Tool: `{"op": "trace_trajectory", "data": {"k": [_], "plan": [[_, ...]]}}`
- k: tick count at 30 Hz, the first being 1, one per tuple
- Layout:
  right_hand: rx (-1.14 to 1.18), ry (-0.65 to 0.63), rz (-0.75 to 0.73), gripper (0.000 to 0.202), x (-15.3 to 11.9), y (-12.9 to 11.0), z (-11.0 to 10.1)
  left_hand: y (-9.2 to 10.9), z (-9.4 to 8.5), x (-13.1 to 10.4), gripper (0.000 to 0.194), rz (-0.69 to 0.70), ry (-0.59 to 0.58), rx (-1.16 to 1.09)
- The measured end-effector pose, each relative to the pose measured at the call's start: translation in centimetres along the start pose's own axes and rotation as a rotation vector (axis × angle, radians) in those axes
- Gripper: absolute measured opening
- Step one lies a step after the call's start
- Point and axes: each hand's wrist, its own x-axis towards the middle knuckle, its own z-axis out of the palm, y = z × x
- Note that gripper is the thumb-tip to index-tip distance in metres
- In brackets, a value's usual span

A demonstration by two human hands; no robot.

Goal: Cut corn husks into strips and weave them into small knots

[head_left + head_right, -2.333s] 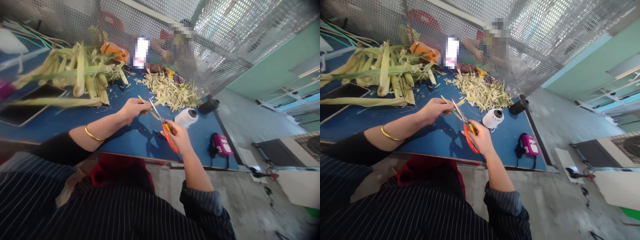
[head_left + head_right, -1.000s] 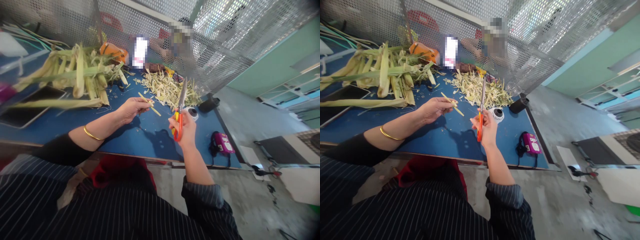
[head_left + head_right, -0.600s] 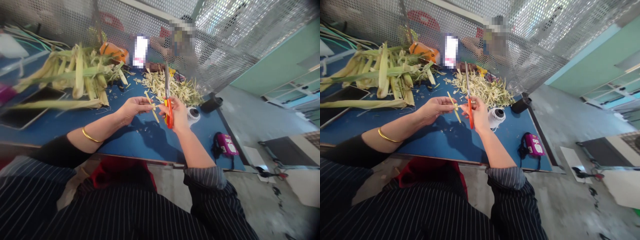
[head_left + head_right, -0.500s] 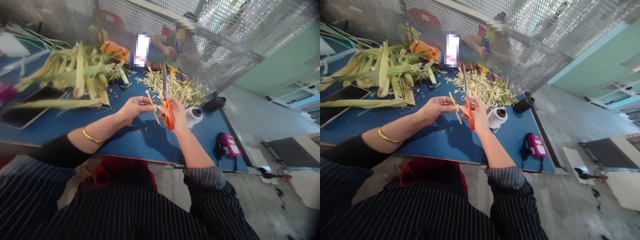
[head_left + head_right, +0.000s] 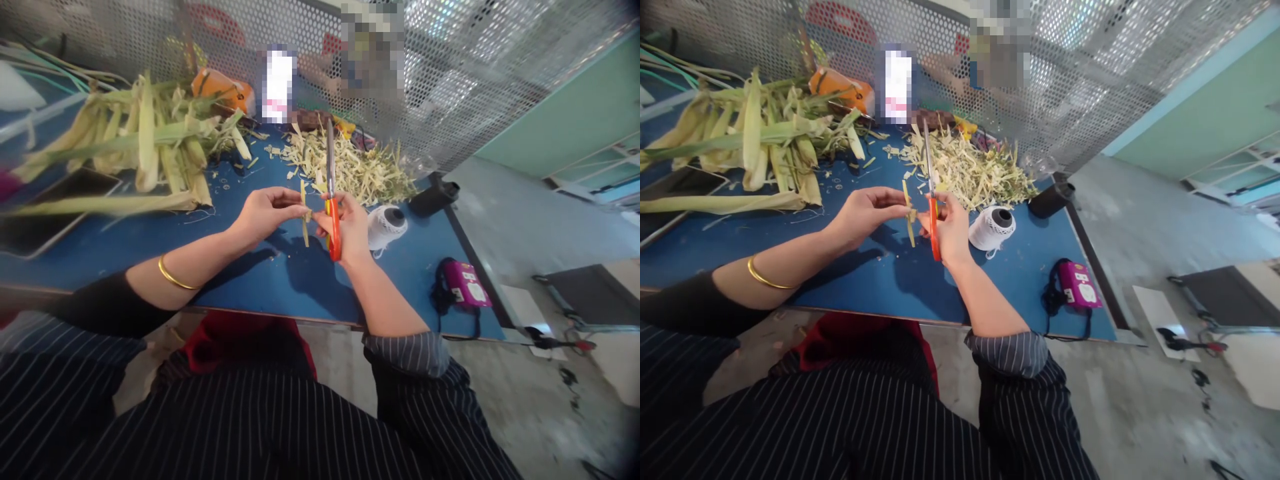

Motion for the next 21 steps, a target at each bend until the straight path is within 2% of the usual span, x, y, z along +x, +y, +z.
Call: {"op": "trace_trajectory", "data": {"k": [3, 5, 6, 8, 10, 11, 15, 18, 21], "plan": [[0.056, 0.055, 0.018, 0.039, 0.2, 0.1, 0.0, 0.3, 0.2, -0.1, 0.030, 0.027, 0.225, 0.005], [0.074, 0.100, 0.041, 0.039, 0.2, 0.1, 0.1, 0.1, 0.2, -0.1, 0.029, -0.051, 0.300, -0.007], [0.080, 0.122, 0.051, 0.038, 0.2, 0.2, 0.1, 0.0, 0.2, -0.2, 0.030, -0.128, 0.266, -0.036], [0.105, 0.155, 0.058, 0.038, 0.2, 0.3, 0.2, -0.5, 0.4, -0.2, 0.034, -0.279, 0.113, -0.147], [0.144, 0.166, 0.052, 0.037, 0.1, 0.4, 0.4, -0.9, 0.6, -0.2, 0.033, -0.365, -0.021, -0.310], [0.161, 0.166, 0.047, 0.037, 0.1, 0.5, 0.5, -1.1, 0.7, -0.2, 0.031, -0.395, -0.045, -0.398], [0.171, 0.175, 0.022, 0.036, 0.0, 0.7, 0.9, -1.2, 0.9, 0.0, 0.011, -0.501, 0.024, -0.623], [0.151, 0.172, 0.009, 0.035, 0.0, 0.8, 0.9, -0.6, 0.7, 0.0, 0.010, -0.447, 0.113, -0.517], [0.148, 0.146, 0.006, 0.034, 0.0, 0.8, 0.7, -0.2, 0.4, 0.1, 0.017, -0.316, 0.113, -0.355]]}}
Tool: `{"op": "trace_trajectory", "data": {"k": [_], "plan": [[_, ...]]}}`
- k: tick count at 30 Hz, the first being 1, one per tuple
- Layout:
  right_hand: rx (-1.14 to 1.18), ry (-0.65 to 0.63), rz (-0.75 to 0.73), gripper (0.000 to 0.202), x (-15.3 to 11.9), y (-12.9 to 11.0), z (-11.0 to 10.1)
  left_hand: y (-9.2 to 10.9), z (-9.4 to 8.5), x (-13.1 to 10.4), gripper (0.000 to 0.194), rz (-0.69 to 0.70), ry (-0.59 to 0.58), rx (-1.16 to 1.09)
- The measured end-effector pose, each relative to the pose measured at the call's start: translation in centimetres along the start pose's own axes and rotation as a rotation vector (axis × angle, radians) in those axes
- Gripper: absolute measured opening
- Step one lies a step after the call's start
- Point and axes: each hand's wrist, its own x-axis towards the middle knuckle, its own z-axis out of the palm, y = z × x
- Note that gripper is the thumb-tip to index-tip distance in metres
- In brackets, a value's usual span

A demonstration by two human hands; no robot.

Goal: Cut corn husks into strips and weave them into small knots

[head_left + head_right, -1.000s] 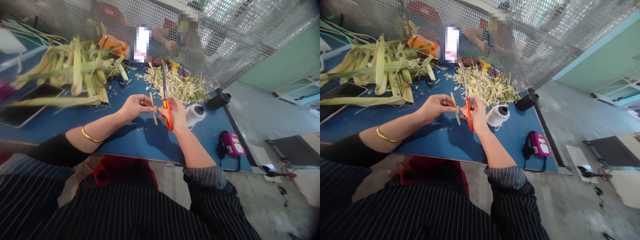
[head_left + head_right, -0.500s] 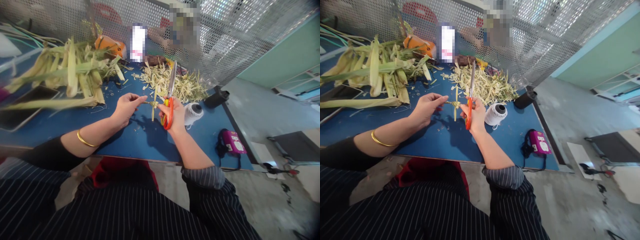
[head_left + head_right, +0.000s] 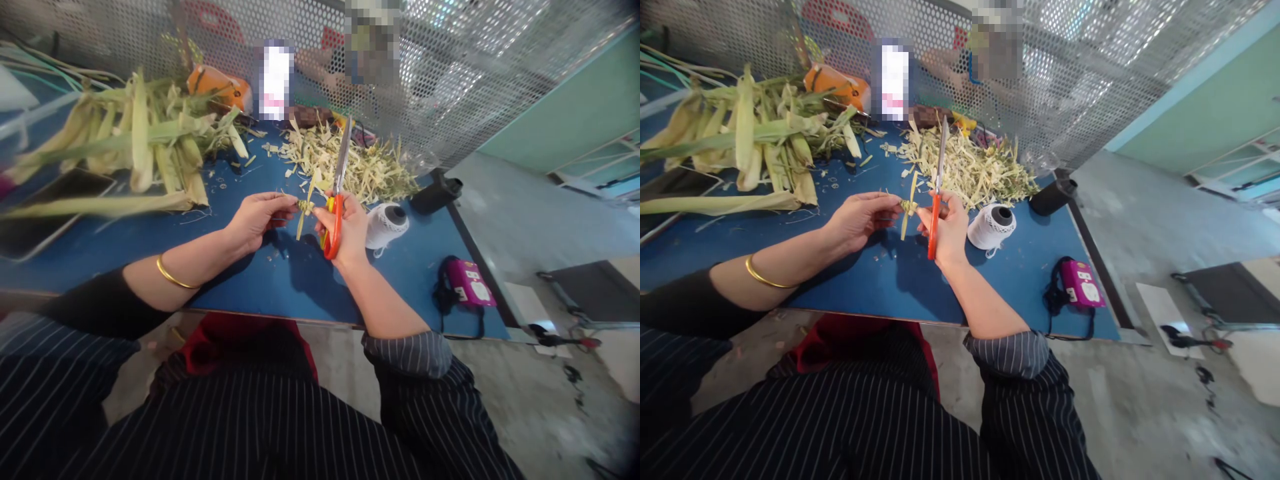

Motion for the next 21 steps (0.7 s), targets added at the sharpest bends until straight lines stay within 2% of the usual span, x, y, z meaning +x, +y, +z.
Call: {"op": "trace_trajectory", "data": {"k": [6, 12, 18, 21], "plan": [[0.018, -0.044, 0.034, 0.037, -0.14, -0.18, -0.19, 0.03, -0.18, 0.00, 0.023, 0.157, -0.063, 0.163], [0.041, -0.080, 0.068, 0.041, -0.40, -0.52, -0.12, 0.01, -0.40, 0.05, 0.017, 0.280, -0.039, 0.360], [0.034, -0.089, 0.064, 0.040, -0.25, -0.62, -0.23, 0.69, -0.62, -0.02, 0.024, 0.253, -0.161, 0.456], [0.006, -0.123, 0.061, 0.043, -0.33, -0.52, -0.20, 0.85, -0.71, -0.04, 0.020, 0.223, -0.210, 0.550]]}}
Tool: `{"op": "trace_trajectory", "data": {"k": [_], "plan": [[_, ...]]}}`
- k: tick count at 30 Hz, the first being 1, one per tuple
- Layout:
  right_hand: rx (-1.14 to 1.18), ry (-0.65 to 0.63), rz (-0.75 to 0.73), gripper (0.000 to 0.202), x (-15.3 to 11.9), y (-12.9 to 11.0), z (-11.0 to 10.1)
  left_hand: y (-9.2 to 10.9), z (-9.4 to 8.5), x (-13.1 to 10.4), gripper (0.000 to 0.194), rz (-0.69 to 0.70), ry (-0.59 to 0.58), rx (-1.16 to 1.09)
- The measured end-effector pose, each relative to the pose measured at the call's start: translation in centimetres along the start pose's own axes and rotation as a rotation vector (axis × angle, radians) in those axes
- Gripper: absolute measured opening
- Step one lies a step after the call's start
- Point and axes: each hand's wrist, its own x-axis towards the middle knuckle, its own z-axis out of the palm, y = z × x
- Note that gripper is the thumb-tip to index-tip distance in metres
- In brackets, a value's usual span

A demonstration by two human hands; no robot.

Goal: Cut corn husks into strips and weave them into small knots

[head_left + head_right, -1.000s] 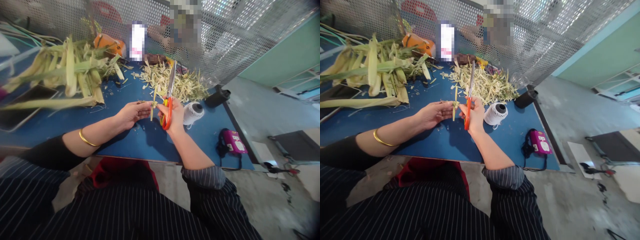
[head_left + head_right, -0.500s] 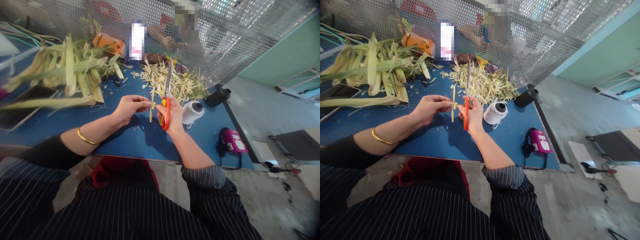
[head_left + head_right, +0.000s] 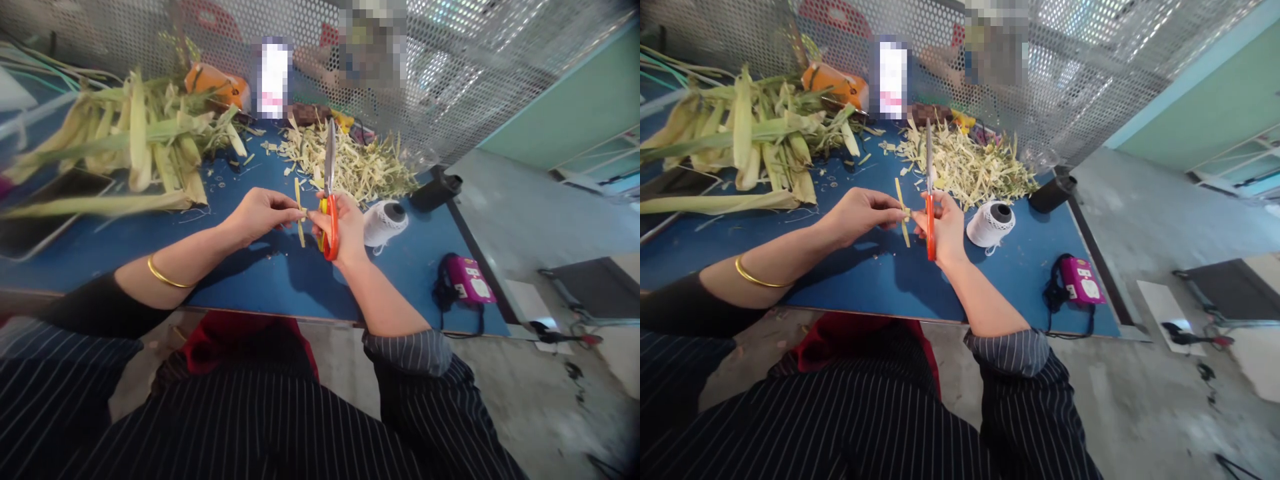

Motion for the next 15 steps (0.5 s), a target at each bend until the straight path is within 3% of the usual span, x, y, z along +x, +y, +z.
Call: {"op": "trace_trajectory", "data": {"k": [4, 10, 15], "plan": [[-0.025, -0.014, 0.041, 0.044, -0.31, 0.01, 0.25, -0.16, -0.09, 0.02, 0.014, 0.026, -0.039, 0.103], [-0.034, -0.013, 0.039, 0.039, -0.45, 0.08, 0.41, -0.19, -0.06, -0.08, 0.013, 0.130, 0.013, 0.378], [-0.013, -0.005, 0.041, 0.040, 0.02, 0.13, -0.07, -0.26, -0.16, 0.16, 0.021, 0.059, -0.056, 0.163]]}}
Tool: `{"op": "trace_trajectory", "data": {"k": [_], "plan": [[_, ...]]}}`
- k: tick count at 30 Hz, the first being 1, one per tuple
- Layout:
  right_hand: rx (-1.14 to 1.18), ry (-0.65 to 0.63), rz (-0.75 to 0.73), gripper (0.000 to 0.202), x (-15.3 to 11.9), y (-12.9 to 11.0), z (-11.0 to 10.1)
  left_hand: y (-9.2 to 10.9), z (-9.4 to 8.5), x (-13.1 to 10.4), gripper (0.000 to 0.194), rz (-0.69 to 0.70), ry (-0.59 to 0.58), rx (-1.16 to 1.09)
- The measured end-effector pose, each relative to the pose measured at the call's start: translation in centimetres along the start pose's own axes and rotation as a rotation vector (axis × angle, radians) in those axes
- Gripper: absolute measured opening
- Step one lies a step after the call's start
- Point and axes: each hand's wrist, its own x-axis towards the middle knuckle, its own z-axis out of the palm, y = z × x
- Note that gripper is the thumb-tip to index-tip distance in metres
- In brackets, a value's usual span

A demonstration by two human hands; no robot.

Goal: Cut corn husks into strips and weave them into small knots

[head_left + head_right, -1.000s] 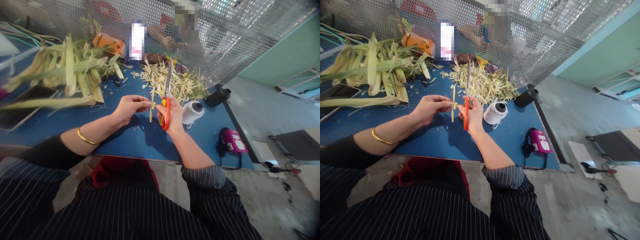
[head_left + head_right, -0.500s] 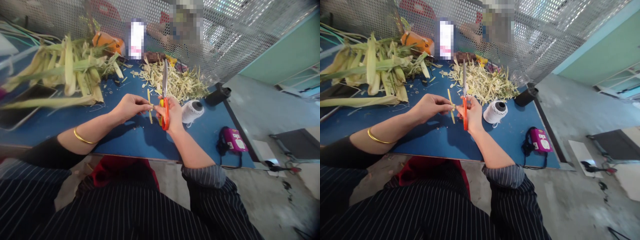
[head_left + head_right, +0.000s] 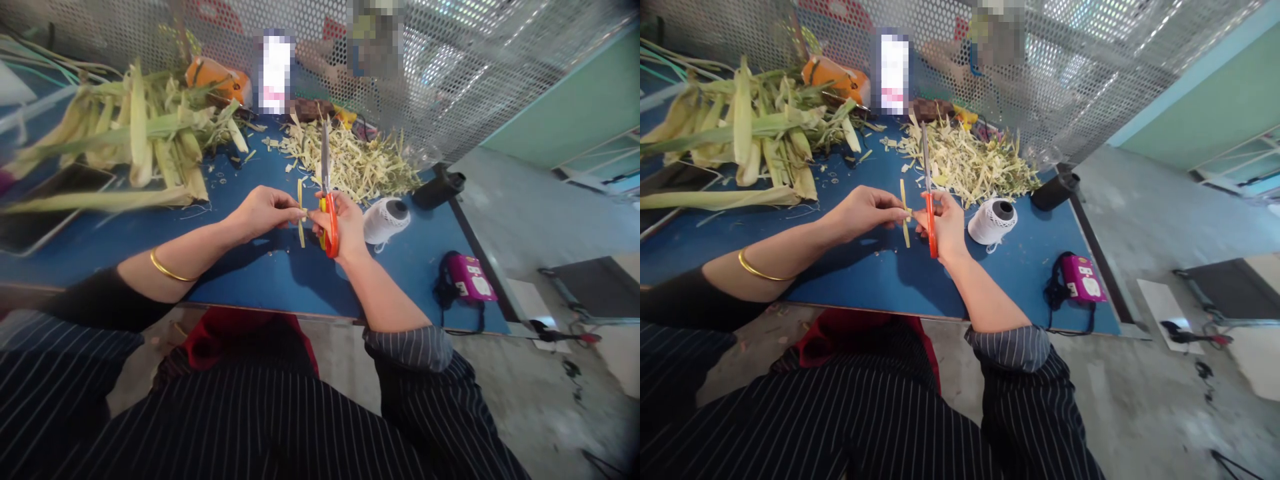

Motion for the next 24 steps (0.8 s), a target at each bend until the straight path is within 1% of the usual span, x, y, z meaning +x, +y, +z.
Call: {"op": "trace_trajectory", "data": {"k": [1, 3, 6, 8, 10, 11, 12, 14, 15, 16, 18, 20, 21, 22, 24], "plan": [[0.006, -0.004, -0.009, 0.040, 0.1, 0.0, -0.1, 0.1, -0.1, 0.0, 0.022, 0.003, -0.012, -0.026], [0.008, -0.012, -0.017, 0.040, 0.1, -0.1, -0.2, 0.2, -0.2, 0.0, 0.022, 0.039, -0.029, 0.031], [-0.002, -0.016, 0.009, 0.041, 0.0, 0.1, -0.2, 0.5, -0.3, 0.0, 0.027, 0.156, -0.026, 0.261], [0.001, -0.027, 0.018, 0.041, 0.0, 0.2, -0.2, 0.6, -0.3, 0.0, 0.030, 0.237, -0.028, 0.374], [0.016, -0.041, 0.020, 0.040, -0.1, 0.2, -0.2, 0.6, -0.3, 0.0, 0.031, 0.276, -0.041, 0.403], [0.028, -0.046, 0.022, 0.040, -0.1, 0.2, -0.2, 0.6, -0.3, 0.0, 0.030, 0.271, -0.047, 0.378], [0.042, -0.048, 0.023, 0.040, -0.1, 0.1, -0.2, 0.5, -0.3, 0.0, 0.028, 0.248, -0.049, 0.323], [0.071, -0.030, 0.022, 0.039, 0.0, -0.2, -0.3, 0.5, -0.5, 0.1, 0.020, 0.163, -0.033, 0.131], [0.083, -0.014, 0.027, 0.038, 0.1, -0.3, -0.3, 0.6, -0.6, 0.2, 0.022, 0.103, -0.004, 0.007], [0.093, 0.004, 0.033, 0.038, 0.1, -0.4, -0.4, 0.6, -0.7, 0.3, 0.030, 0.038, 0.047, -0.118], [0.109, 0.039, 0.042, 0.039, 0.2, -0.5, -0.5, 0.5, -0.8, 0.4, 0.044, -0.087, 0.204, -0.331], [0.132, 0.065, 0.046, 0.039, 0.3, -0.5, -0.5, 0.4, -0.7, 0.4, 0.054, -0.181, 0.366, -0.466], [0.147, 0.078, 0.046, 0.039, 0.3, -0.5, -0.5, 0.3, -0.4, 0.3, 0.056, -0.212, 0.418, -0.506], [0.165, 0.091, 0.044, 0.039, 0.4, -0.4, -0.5, 0.2, -0.1, 0.2, 0.056, -0.237, 0.433, -0.529], [0.199, 0.114, 0.034, 0.038, 0.4, -0.3, -0.5, 0.0, 0.8, -0.2, 0.051, -0.263, 0.378, -0.545]]}}
